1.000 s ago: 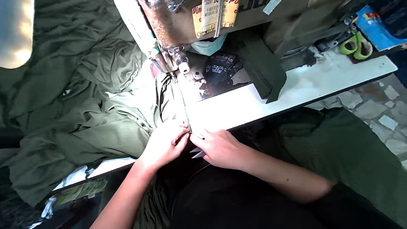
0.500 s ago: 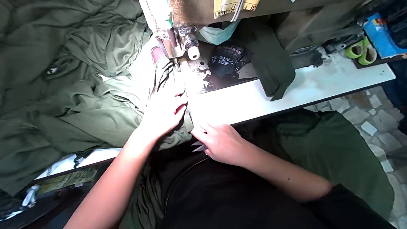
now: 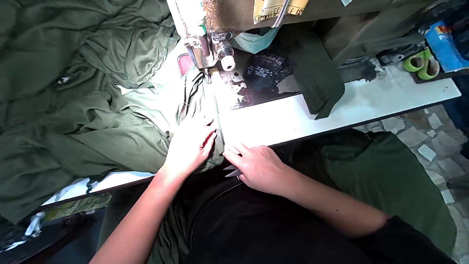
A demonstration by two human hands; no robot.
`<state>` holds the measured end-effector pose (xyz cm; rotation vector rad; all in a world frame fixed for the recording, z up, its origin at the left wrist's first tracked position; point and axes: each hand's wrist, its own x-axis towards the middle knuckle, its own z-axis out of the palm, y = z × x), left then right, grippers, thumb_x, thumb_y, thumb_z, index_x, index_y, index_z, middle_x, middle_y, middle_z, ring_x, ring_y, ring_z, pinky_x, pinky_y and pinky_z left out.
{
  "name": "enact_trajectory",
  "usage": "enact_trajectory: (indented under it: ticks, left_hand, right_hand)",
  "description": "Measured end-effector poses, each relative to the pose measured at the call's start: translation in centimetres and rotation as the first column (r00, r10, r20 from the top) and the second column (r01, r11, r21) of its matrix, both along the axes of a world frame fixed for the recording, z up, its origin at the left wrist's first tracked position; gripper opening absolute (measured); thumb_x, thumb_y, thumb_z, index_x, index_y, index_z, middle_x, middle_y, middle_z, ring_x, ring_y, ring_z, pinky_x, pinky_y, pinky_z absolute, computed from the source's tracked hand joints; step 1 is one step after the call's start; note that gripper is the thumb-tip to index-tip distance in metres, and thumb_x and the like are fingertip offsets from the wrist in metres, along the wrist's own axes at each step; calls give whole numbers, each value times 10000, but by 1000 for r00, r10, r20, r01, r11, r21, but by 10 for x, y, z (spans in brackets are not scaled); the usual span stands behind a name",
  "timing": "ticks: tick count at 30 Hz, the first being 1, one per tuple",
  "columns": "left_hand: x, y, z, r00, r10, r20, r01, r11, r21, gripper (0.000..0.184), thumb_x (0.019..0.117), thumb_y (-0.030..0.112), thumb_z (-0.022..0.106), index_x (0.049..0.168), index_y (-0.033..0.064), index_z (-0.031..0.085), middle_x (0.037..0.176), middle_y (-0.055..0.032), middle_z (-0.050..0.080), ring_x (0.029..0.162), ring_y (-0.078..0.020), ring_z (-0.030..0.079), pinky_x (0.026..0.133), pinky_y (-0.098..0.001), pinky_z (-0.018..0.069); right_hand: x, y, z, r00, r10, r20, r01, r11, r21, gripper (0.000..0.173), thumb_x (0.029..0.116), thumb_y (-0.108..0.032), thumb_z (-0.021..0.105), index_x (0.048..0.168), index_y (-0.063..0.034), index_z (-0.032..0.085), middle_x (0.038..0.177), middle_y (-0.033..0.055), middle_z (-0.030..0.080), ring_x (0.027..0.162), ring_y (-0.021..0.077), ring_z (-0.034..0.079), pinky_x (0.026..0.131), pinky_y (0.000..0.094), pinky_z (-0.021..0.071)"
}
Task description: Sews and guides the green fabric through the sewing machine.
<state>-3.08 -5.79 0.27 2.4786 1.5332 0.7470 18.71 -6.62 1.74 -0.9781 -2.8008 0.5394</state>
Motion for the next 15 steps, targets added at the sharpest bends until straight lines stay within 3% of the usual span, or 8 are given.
enact_trajectory:
  ticks: [5,7,10,12,15]
  left_hand:
    - [0,0,0,999,-33,-22,33,999,-1,278,963,146,551,986,-21,772,1255,-216,698,1259,-420,612,1091,-593,412]
    - [-1,0,-2,997,-57,-60,58,998,10,290,969,160,548,1056,0,774,1266,-215,691,1263,-429,604,1088,-619,404]
    - [-2,2,-4,993,-87,-85,94,992,87,272,963,164,560,1055,26,776,1217,-190,712,1188,-410,638,1011,-599,451]
    - [-2,2,-4,992,-96,-85,105,988,111,277,972,167,551,1060,28,774,1228,-182,713,1195,-403,640,1002,-591,461]
    - [-3,3,-1,987,-121,-109,130,988,83,316,905,175,540,1048,16,772,1243,-194,698,1209,-421,619,986,-607,453]
  right_hand:
    - [0,0,2,999,5,36,-5,1000,-6,396,879,-119,696,1275,-94,697,1193,213,653,638,291,657,501,403,506]
    - [-1,-1,-1,1000,12,10,-12,999,46,392,871,-116,699,1261,-82,708,1228,216,657,612,276,652,483,389,496]
    - [-2,-1,-6,997,62,-41,-55,986,160,363,832,-93,735,1188,-24,722,1339,186,652,655,262,683,493,379,510]
    - [-2,0,-8,992,107,-64,-91,973,212,330,820,-86,729,1138,3,732,1318,174,674,671,257,693,495,374,508]
    - [-1,7,-3,987,121,-105,-112,989,92,293,843,-83,708,1117,15,731,1330,165,670,748,265,714,557,393,545]
